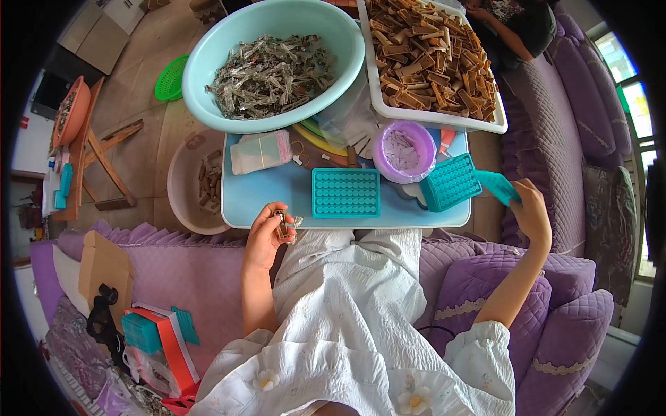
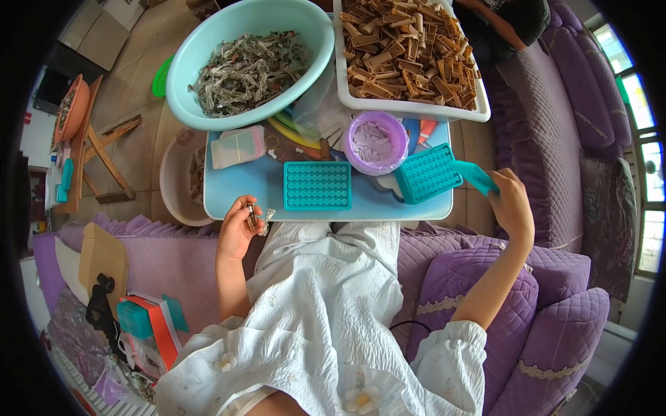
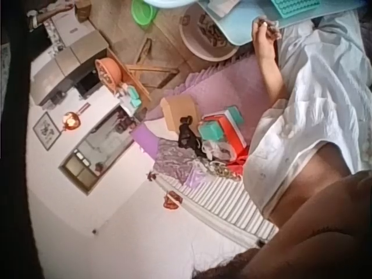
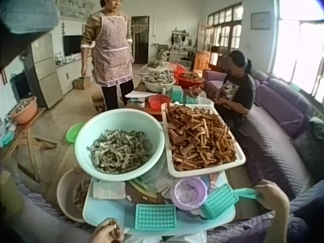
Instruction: The person places small components into a grid tray by hand for sorting or packaging.
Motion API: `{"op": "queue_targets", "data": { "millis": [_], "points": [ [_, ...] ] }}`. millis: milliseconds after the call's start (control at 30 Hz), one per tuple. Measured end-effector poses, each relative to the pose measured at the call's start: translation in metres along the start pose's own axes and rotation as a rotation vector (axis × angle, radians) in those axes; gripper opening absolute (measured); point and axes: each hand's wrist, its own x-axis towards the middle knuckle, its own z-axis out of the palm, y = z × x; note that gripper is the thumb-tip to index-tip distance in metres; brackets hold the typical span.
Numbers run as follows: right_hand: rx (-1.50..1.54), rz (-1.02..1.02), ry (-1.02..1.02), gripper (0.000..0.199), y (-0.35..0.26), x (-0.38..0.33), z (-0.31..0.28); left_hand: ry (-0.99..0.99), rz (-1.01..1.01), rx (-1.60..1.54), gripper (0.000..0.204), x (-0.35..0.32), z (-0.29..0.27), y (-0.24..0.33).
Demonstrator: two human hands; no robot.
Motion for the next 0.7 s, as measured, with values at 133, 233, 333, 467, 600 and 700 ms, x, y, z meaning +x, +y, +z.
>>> {"op": "queue_targets", "data": {
  "millis": [133,233,333,467,600,700],
  "points": [
    [-0.217,-0.120,0.306,0.036,-0.020,0.004,0.020,0.003,-0.003,0.004,0.020,0.001,0.003,0.001],
    [-0.216,-0.193,0.237,0.045,-0.018,0.009,0.073,0.015,0.000,0.003,0.019,0.000,0.003,-0.002],
    [-0.036,-0.111,0.098,0.041,-0.018,0.000,0.109,0.004,-0.020,0.024,0.020,0.002,0.004,-0.002],
    [0.170,-0.085,0.104,0.033,-0.009,-0.005,0.125,0.009,-0.018,0.044,0.019,0.003,0.004,-0.001],
    [0.149,-0.083,0.126,0.029,0.002,0.004,0.136,0.021,-0.015,0.035,0.019,0.003,0.005,-0.003],
    [0.161,-0.068,0.180,0.023,0.002,0.010,0.140,0.014,-0.019,0.028,0.019,0.003,0.005,-0.005]
  ]
}}
